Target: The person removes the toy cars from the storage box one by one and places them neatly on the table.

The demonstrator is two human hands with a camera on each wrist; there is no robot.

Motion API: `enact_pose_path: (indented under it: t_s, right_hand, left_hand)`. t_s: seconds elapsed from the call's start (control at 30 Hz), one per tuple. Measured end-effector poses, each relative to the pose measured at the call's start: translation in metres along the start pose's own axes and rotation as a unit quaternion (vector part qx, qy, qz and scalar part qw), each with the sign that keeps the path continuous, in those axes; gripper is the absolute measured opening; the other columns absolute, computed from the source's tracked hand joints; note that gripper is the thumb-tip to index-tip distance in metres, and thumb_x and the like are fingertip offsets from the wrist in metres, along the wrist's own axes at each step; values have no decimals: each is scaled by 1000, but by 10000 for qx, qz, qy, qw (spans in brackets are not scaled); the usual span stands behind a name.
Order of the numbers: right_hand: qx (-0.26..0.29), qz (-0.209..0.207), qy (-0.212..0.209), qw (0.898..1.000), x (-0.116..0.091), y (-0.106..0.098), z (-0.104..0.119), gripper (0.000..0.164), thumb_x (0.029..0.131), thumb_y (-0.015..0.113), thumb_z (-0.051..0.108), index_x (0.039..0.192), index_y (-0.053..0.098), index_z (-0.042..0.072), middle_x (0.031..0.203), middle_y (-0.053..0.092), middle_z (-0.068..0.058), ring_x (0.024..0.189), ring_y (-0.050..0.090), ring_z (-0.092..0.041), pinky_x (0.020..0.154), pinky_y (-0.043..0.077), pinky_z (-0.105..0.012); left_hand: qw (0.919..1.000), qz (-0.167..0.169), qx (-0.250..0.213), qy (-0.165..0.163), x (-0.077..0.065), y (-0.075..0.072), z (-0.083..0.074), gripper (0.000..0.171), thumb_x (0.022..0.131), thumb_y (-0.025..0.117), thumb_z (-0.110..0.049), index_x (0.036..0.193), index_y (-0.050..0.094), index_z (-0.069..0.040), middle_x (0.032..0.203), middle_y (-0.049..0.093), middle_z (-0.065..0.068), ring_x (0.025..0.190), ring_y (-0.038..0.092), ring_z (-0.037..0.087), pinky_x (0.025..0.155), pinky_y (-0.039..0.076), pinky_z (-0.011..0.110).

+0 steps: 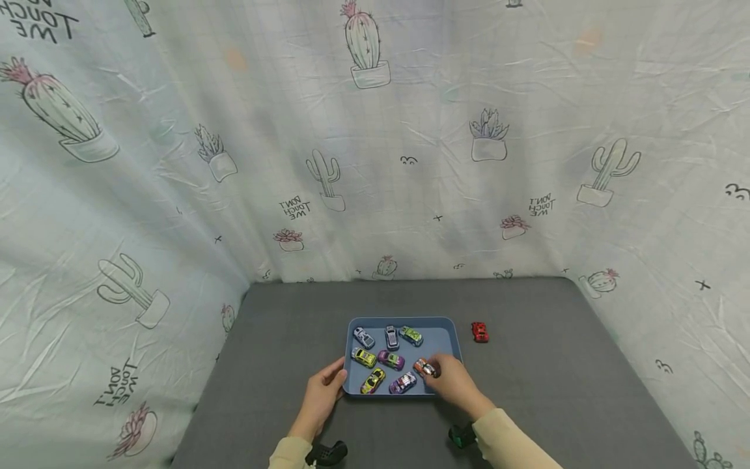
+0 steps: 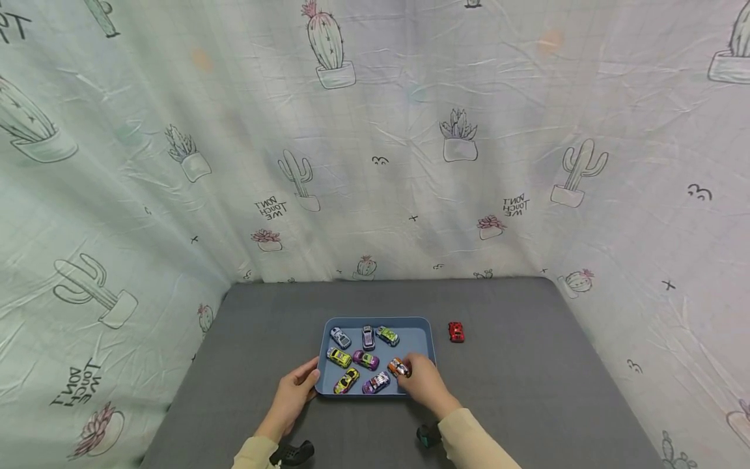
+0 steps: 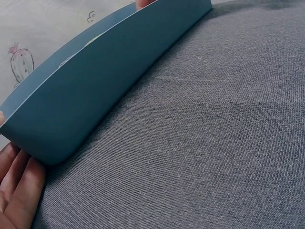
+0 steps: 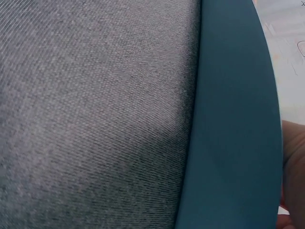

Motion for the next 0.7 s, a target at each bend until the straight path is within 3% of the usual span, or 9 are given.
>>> enact_pose_path:
  t_s: [0.33,0.53,0.7]
  right_hand:
    - [406,-380,119,9984,-7,-9,-5,27,81,76,12,104,65,5,91,60,-1,80,56,-12,67,52,-32]
    - [772,-1021,87,9917,-15,-38,-2,32,83,76,15,113,66,9,97,60,1,88,58,-12,76,54,-34]
    - [870,-1512,187,9845,-24,-67,-14,37,84,76,16,117,63,8,101,61,-2,91,57,-16,78,53,-37]
  left_hand:
    - [9999,-31,85,-57,-3,-1,2,40,100,56,-22,138,55,-11,134,55,16,120,54,32,90,53,43]
    - [10000,-30,20,-34,-1,-2,1,40,100,57,-23,138,55,-11,134,55,18,119,55,31,91,53,43]
    - [10000,4,14,-30,-1,0,0,41,100,57,-24,138,55,-12,135,55,17,120,54,31,92,52,44]
Point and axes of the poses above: each hand's wrist, its own x-axis towards the middle knuckle, its own y-axis out of the palm, z = x × y, the point moved 10 cm from there along x, towards the middle knuckle
